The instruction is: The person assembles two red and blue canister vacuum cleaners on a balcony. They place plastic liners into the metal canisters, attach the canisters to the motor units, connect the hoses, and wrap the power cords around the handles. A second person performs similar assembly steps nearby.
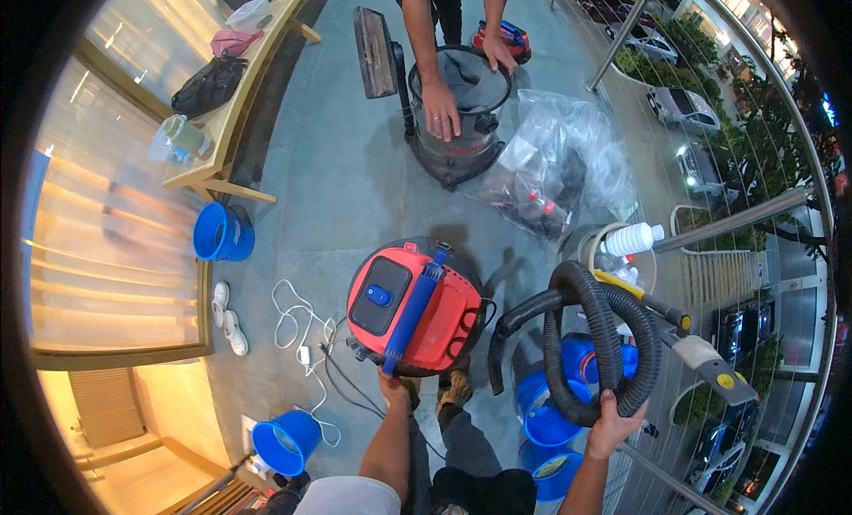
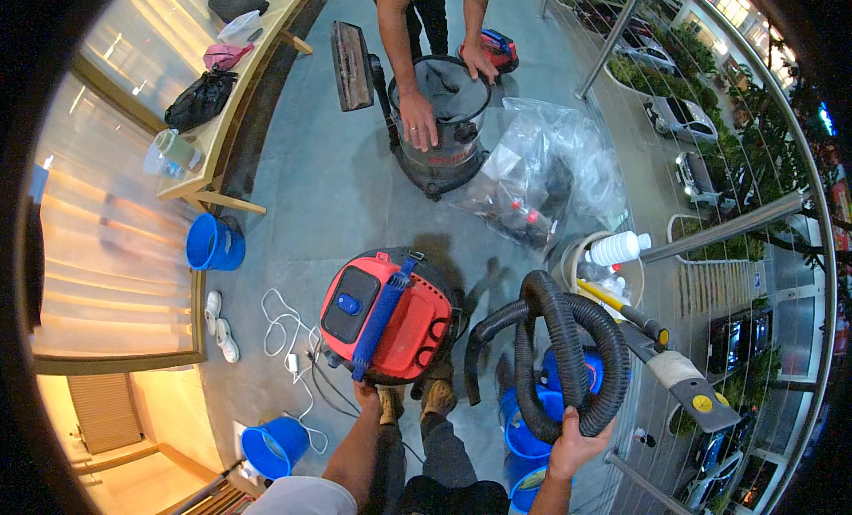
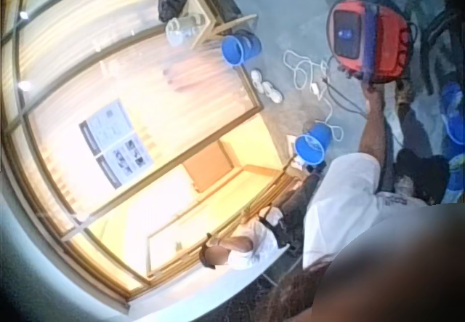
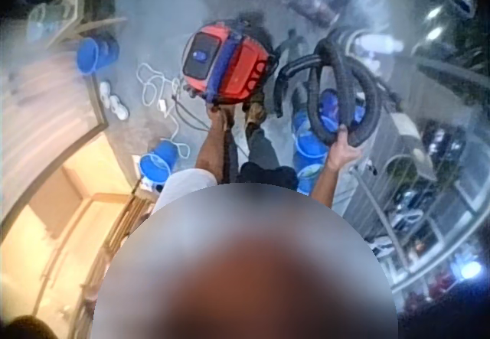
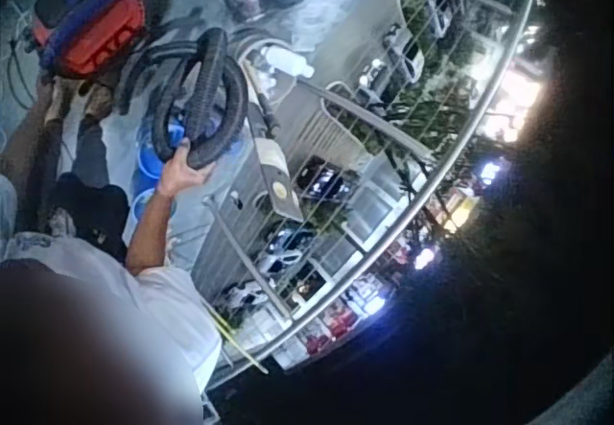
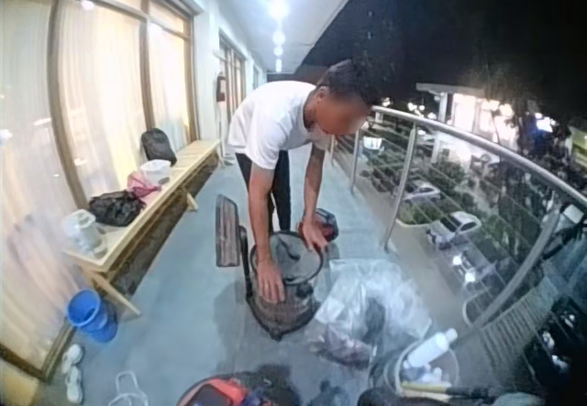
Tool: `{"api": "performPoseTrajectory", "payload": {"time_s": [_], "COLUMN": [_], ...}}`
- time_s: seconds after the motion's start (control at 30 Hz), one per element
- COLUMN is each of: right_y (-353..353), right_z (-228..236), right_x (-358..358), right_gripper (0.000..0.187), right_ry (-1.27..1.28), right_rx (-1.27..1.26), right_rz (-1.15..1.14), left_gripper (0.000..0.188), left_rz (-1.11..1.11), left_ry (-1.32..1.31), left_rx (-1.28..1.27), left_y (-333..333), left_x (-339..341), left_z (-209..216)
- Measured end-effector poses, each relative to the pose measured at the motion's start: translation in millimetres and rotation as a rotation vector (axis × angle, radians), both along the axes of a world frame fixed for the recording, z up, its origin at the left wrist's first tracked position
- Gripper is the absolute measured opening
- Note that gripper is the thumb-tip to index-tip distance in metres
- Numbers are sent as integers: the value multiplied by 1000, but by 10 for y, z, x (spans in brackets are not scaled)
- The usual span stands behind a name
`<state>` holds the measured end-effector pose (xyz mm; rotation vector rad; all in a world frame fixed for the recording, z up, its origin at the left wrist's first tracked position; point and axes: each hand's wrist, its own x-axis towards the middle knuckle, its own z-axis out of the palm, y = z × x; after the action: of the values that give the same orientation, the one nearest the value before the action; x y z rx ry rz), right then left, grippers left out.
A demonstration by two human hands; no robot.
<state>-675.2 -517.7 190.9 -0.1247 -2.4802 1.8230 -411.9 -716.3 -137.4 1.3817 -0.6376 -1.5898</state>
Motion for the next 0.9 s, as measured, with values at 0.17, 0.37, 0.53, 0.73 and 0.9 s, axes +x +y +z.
{"api": "performPoseTrajectory", "payload": {"time_s": [0.17,0.37,0.53,0.73,0.9], "right_y": [-79,-77,-85,-157,-308], "right_z": [-86,-216,-326,-176,-194], "right_x": [-34,129,203,389,522], "right_gripper": [46,41,51,49,52], "right_ry": [-1,76,73,13,43], "right_rx": [138,322,272,376,414], "right_rz": [6,-19,-159,-157,-273], "left_gripper": [47,45,44,42,36], "left_rz": [222,-86,-179,-210,-299], "left_ry": [-156,-162,-298,-446,-719], "left_rx": [-110,376,568,691,605], "left_y": [23,-281,-574,-774,-1048], "left_x": [-80,117,70,299,420], "left_z": [-353,-147,-56,111,375]}}
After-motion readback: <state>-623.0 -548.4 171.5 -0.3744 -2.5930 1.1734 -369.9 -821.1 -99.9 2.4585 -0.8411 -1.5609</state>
